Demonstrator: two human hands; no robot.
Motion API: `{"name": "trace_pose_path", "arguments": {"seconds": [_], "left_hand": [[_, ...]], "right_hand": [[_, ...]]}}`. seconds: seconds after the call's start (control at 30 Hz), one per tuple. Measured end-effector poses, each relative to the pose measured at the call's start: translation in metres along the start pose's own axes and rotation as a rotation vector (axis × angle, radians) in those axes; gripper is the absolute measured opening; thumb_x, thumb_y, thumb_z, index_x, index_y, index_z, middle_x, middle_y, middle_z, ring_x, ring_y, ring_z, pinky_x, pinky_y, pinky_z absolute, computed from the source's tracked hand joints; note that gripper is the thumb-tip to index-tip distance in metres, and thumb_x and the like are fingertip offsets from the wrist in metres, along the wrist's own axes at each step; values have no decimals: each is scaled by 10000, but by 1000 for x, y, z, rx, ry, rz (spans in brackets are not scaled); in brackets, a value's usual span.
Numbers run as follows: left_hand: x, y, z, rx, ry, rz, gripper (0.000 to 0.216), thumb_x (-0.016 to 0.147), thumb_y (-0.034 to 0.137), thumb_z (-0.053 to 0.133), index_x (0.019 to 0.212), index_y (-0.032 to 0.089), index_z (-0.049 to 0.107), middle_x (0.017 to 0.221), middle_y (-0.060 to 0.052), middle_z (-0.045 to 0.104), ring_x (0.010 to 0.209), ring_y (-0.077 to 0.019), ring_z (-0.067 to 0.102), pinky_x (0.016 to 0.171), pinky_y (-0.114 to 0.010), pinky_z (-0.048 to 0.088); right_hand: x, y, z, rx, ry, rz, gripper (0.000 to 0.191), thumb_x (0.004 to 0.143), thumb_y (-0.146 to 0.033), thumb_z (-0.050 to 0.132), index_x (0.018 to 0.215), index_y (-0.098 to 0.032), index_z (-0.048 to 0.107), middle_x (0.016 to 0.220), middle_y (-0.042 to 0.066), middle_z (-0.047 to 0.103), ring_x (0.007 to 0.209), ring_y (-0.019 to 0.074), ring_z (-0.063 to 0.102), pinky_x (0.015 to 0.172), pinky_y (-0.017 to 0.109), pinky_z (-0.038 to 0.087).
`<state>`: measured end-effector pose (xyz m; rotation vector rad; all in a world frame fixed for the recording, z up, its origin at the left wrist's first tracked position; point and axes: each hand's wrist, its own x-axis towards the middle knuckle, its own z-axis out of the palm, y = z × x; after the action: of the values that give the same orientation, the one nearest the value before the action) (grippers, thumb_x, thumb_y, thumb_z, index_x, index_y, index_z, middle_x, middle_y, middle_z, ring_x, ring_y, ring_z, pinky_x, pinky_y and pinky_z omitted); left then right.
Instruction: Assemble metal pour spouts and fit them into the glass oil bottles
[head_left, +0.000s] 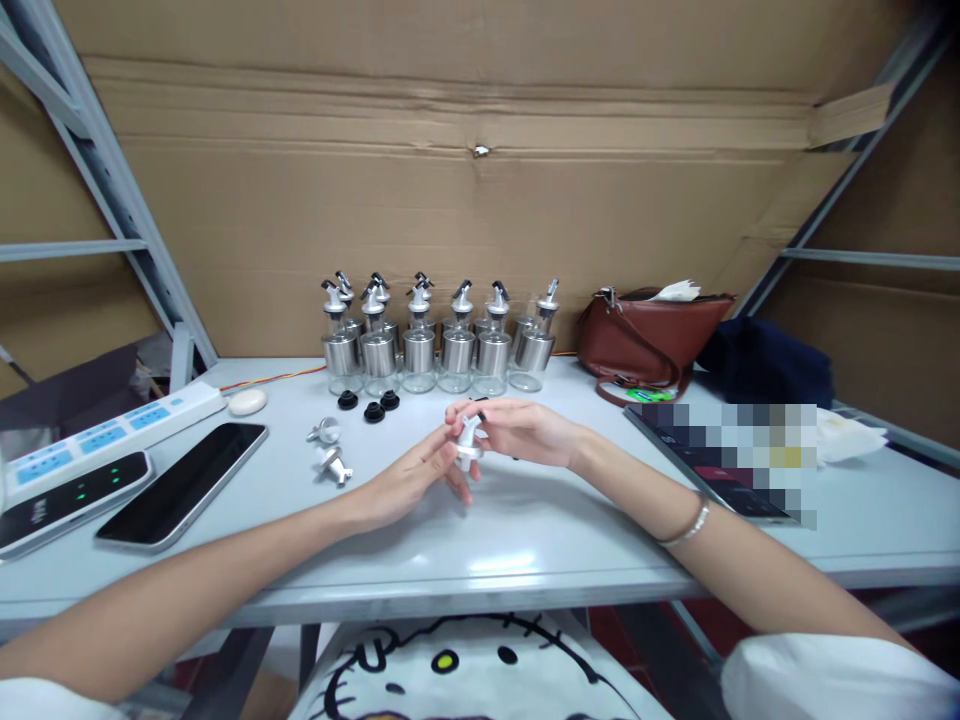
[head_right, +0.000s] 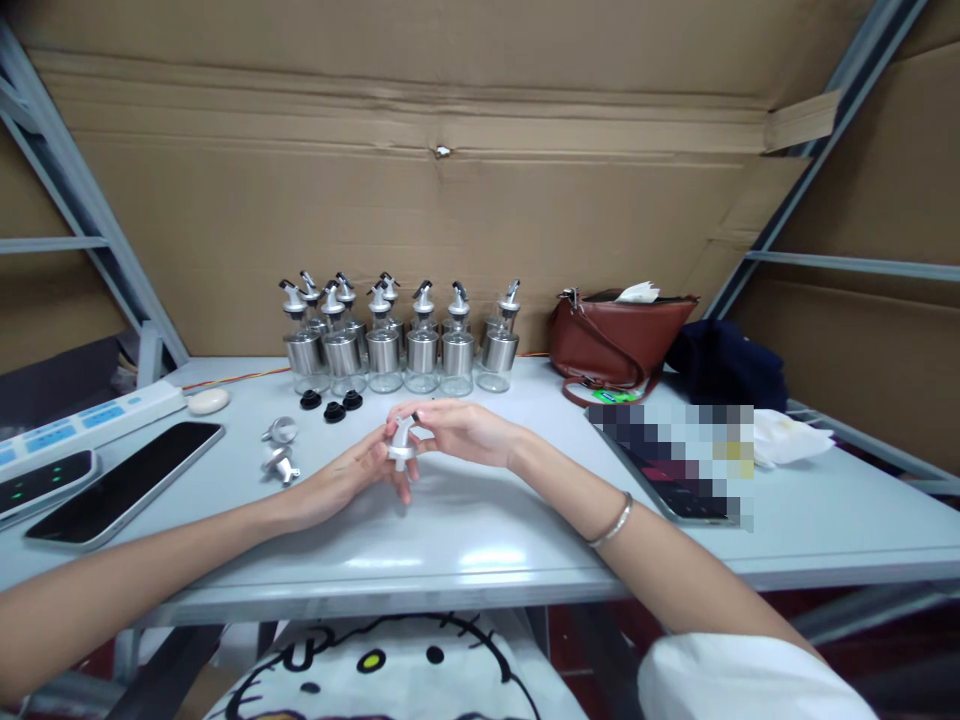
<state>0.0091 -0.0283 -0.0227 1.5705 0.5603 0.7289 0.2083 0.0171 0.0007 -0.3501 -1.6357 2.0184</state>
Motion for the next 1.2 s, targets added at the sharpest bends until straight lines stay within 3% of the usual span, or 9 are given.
{"name": "trace_pose_path", "arguments": {"seconds": [0.17,0.33,0.43,0.57,0.67,0.77,0.9,1.03,1.2], "left_hand": [[1,0,0,49,-3,-8,507,861,581,449,1163,174,460,946,-64,560,783,-156,590,873,-345,420],[2,-3,0,18,15,-26,530,863,590,438,1187,171,433,931,-63,566,765,-163,598,853,-369,435],[3,-7,-1,-40,38,-34,529,864,601,424,1162,164,434,915,-61,566,757,-168,606,823,-371,451],[8,-13,-5,-99,60,-33,510,867,612,401,1009,132,502,886,-80,595,716,-174,608,763,-363,465],[11,-15,-6,-138,103,-53,534,852,629,416,954,116,523,839,-89,624,701,-181,613,754,-361,459],[13,-15,-7,-210,165,-95,565,800,668,472,898,114,520,776,-83,634,666,-180,613,724,-349,454],[13,-12,-6,-249,169,-109,557,783,673,496,853,122,521,743,-72,641,635,-174,609,695,-334,449],[11,-10,-6,-219,97,-109,582,810,670,453,912,105,549,739,-86,659,637,-183,617,717,-346,442],[11,-11,-7,-206,122,-93,554,776,656,528,898,115,532,783,-77,642,638,-166,608,708,-331,444]], "right_hand": [[1,0,1,-17,13,-26,206,784,-322,670,866,-135,698,1064,63,495,796,161,559,680,329,519],[2,2,2,-4,66,-18,248,764,-355,696,864,-128,690,1009,76,553,801,167,548,659,317,511],[3,4,-1,-10,127,-18,289,743,-365,721,914,-133,689,936,70,618,814,164,571,728,314,488],[3,5,-5,-104,198,-19,316,752,-364,712,984,-151,686,985,76,646,903,166,584,838,329,448],[3,4,-3,-337,309,-131,298,780,-395,672,990,-184,660,1023,68,630,908,172,581,818,338,463],[3,3,-1,-853,423,-339,240,879,-393,539,942,-179,626,980,83,620,900,183,572,812,344,460],[1,0,0,-1527,357,-499,285,967,-328,351,966,-159,580,951,126,610,881,207,557,795,353,447],[-1,-2,-1,-1757,339,-512,333,988,-307,277,947,-158,572,884,112,606,810,195,540,722,314,428],[-2,-5,-2,-1825,313,-505,347,992,-305,266,884,-165,565,794,81,570,732,176,497,659,284,381]]}}
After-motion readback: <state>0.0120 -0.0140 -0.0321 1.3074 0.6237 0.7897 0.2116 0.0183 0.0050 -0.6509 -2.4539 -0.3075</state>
